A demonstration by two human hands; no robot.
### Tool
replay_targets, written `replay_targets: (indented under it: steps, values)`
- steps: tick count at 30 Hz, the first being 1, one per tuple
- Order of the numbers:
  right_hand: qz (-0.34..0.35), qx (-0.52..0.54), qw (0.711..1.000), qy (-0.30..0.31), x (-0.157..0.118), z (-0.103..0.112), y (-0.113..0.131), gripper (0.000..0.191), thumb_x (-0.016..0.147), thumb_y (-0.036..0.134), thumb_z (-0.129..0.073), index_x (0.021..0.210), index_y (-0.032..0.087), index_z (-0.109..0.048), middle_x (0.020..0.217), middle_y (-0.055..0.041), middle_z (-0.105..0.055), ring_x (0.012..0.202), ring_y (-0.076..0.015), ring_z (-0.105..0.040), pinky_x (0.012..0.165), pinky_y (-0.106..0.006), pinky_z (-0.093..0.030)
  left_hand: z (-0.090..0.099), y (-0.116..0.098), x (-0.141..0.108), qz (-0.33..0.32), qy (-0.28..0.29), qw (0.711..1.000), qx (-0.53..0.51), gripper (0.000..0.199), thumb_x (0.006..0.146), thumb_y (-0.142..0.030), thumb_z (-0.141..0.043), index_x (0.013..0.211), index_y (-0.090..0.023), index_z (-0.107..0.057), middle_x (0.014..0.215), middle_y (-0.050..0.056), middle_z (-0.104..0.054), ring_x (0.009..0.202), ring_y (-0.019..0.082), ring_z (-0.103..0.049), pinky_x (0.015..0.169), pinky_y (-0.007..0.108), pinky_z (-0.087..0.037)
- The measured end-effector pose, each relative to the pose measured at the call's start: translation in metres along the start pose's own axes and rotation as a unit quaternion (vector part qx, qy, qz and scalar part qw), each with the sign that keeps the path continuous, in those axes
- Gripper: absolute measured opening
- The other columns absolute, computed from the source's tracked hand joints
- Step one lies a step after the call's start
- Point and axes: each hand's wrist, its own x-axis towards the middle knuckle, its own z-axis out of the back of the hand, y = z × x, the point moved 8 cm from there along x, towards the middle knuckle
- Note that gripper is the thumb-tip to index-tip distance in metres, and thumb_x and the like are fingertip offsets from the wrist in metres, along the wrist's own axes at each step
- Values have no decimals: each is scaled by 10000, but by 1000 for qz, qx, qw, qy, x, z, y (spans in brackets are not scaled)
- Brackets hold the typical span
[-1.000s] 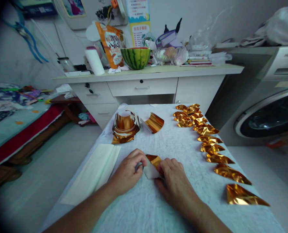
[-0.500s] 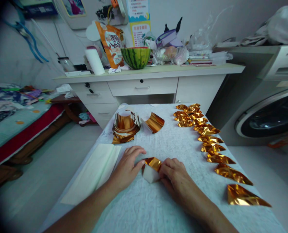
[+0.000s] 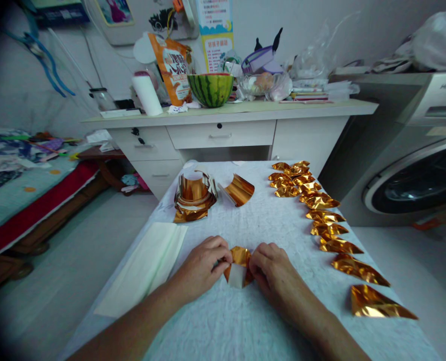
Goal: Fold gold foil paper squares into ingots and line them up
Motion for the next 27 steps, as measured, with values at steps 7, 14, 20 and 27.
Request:
replay_targets:
  steps: [7, 14, 20, 27]
  values:
    - [9, 0, 999, 41, -3, 3, 13, 281, 735, 0, -545, 864, 227, -649, 955, -46, -616, 891, -219, -533, 781, -372, -404, -3, -3, -1, -20, 53, 998, 17, 196, 803, -34, -520, 824, -200, -623, 898, 12, -584, 905, 171, -546, 804, 287, -426]
    - [11, -58, 997, 52, 0, 1, 18, 269, 739, 26, -552, 883, 230, -653, 945, -45, -624, 885, -227, -532, 768, -377, -397, -1, -8, -6, -20, 82, 996, 15, 297, 635, -37, -539, 871, -215, -566, 973, 15, -546, 968, 196, -507, 850, 315, -434]
    - [25, -79, 995, 60, 0, -1, 21, 219, 773, 51, -559, 877, 220, -653, 914, -40, -634, 861, -217, -543, 758, -365, -397, 0, -10, -7, -18, 90, 996, 5, 338, 604, -61, -537, 899, -226, -535, 1008, 16, -518, 1008, 207, -480, 886, 334, -424]
    - [19, -74, 996, 33, -3, -1, 20, 216, 753, 95, -632, 924, 225, -661, 913, -25, -643, 851, -208, -548, 752, -350, -384, 0, -9, -6, -15, 95, 995, 9, 320, 623, -73, -538, 904, -225, -532, 1001, 19, -515, 1008, 211, -464, 880, 329, -414]
